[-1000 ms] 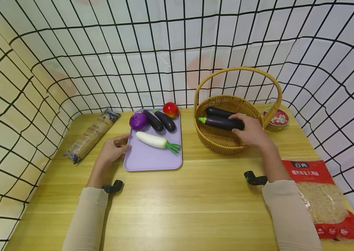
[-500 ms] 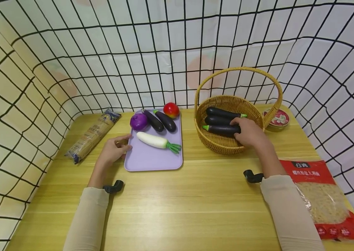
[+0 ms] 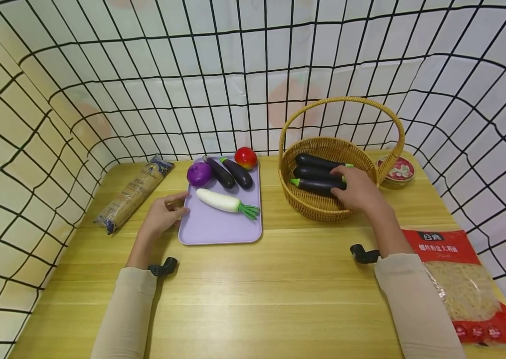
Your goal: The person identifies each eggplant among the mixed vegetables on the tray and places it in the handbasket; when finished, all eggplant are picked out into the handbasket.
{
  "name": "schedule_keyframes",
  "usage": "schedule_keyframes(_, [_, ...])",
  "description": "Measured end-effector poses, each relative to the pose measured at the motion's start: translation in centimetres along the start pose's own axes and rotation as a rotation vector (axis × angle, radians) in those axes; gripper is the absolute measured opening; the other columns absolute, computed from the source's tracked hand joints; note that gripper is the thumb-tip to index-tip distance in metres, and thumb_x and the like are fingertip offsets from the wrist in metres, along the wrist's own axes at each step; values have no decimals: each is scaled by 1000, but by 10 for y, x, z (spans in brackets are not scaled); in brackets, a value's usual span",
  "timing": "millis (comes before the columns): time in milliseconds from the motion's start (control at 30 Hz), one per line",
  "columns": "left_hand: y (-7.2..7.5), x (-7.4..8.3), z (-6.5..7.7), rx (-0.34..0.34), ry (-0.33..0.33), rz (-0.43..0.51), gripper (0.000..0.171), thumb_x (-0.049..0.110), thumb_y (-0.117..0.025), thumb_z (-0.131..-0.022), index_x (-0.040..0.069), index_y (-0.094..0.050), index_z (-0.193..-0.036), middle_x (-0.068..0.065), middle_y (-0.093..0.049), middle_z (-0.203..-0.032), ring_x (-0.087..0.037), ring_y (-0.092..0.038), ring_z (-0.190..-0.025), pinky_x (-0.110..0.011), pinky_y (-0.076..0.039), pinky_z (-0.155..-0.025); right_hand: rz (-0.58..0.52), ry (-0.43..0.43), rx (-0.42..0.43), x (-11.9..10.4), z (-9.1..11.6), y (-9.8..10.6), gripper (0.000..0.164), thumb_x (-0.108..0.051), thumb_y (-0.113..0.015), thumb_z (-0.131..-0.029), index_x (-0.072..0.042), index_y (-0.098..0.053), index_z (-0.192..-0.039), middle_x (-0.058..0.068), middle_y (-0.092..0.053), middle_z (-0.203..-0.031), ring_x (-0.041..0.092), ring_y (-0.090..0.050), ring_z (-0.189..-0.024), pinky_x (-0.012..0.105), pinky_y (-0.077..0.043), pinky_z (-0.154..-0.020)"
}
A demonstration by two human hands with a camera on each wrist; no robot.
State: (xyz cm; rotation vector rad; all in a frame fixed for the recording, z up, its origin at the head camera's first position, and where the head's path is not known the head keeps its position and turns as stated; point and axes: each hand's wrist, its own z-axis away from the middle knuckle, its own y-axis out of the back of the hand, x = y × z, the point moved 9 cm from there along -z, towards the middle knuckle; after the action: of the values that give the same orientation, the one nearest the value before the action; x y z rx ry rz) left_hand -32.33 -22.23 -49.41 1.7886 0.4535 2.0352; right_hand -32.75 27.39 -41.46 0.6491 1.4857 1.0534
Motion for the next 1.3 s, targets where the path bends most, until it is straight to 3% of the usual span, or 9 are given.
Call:
schedule_keyframes(333, [-1, -2, -1, 5, -11, -7, 54, 12, -75, -90, 20, -64, -142, -17, -69, -113, -17, -62, -76, -27, -58, -59, -178, 20, 105, -31, 8, 5, 51, -31, -64, -103, -7, -52, -145, 23, -57, -141, 42, -53, -128, 61, -45, -105])
schedule_keyframes(567, [-1, -3, -2, 2, -13, -13, 54, 13, -75, -91, 21, -63, -144, -15, -68, -122, -17, -62, -79, -26, -59, -61, -272, 87, 155, -65, 5, -5, 47, -33, -63, -103, -9, -55, -143, 19, -61, -137, 36, -59, -121, 55, -51, -101])
schedule_keyframes(967, [-2, -4, -3, -7, 1, -3, 54, 13, -75, -91, 21, -63, -143, -14, -67, -127, -17, -62, -80, -26, -59, -61, -358, 211, 139, -128, -19, -38, 42, -25, -68, -100, -9, -59, -138, 12, -64, -133, 31, -63, -118, 49, -55, -101])
schedule_keyframes(1300, [-1, -1, -2, -4, -4, 12, 55, 12, -75, -90, 20, -63, -143, -14, -67, -125, -17, -61, -79, -26, -59, -60, -440, 170, 49, -152, -49, -72, 47, -24, -69, -99, -8, -56, -141, 18, -61, -140, 32, -65, -119, 48, -56, -103])
